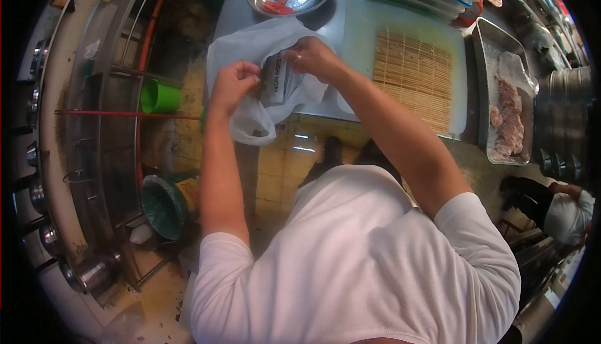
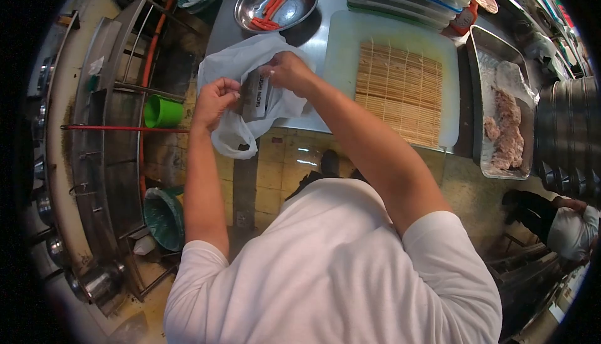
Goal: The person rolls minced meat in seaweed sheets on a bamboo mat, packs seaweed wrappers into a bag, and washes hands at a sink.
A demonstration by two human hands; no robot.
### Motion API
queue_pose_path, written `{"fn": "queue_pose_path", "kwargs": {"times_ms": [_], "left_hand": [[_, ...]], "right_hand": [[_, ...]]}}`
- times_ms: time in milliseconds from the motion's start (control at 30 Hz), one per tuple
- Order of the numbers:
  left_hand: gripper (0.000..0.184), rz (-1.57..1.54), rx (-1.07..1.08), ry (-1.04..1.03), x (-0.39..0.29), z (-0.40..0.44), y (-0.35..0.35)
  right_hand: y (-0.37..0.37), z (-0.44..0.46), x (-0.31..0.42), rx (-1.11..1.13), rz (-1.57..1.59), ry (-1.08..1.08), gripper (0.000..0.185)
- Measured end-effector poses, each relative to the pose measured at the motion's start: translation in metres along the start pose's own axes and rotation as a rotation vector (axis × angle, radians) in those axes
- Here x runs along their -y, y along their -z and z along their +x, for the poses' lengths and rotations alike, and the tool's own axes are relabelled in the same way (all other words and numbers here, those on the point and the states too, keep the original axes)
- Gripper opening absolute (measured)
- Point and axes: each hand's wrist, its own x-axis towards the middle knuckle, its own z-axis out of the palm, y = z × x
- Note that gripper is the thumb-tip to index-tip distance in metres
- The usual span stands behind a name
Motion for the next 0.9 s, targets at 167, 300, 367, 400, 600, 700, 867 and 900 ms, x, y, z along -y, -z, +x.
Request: {"fn": "queue_pose_path", "kwargs": {"times_ms": [167, 300, 367, 400, 600, 700, 867, 900], "left_hand": [[0.02, -0.028, 0.046, 0.0, -0.007, 0.0, -0.009], [0.02, -0.043, 0.056, 0.002, -0.009, 0.002, -0.01], [0.02, -0.055, 0.049, 0.007, -0.01, 0.002, -0.008], [0.019, -0.066, 0.047, 0.014, -0.012, 0.002, -0.009], [0.017, 0.114, 0.094, -0.084, -0.013, 0.007, -0.025], [0.016, 0.216, 0.083, -0.079, -0.01, 0.002, -0.033], [0.018, 0.165, 0.044, -0.086, -0.031, -0.017, -0.038], [0.018, 0.165, 0.044, -0.087, -0.038, -0.022, -0.036]], "right_hand": [[-0.014, -0.009, -0.007, 0.166, -0.056, 0.017, 0.031], [-0.018, 0.003, -0.035, 0.054, -0.143, -0.044, 0.032], [-0.018, -0.002, -0.033, -0.096, -0.224, 0.102, 0.031], [-0.02, -0.006, -0.031, -0.094, -0.225, 0.101, 0.031], [-0.022, 0.004, -0.049, -0.163, -0.27, 0.189, 0.032], [-0.015, 0.005, -0.049, -0.202, -0.262, -0.005, 0.038], [-0.005, 0.007, -0.058, -0.303, -0.473, -0.116, 0.041], [-0.001, 0.012, -0.065, -0.303, -0.473, -0.116, 0.041]]}}
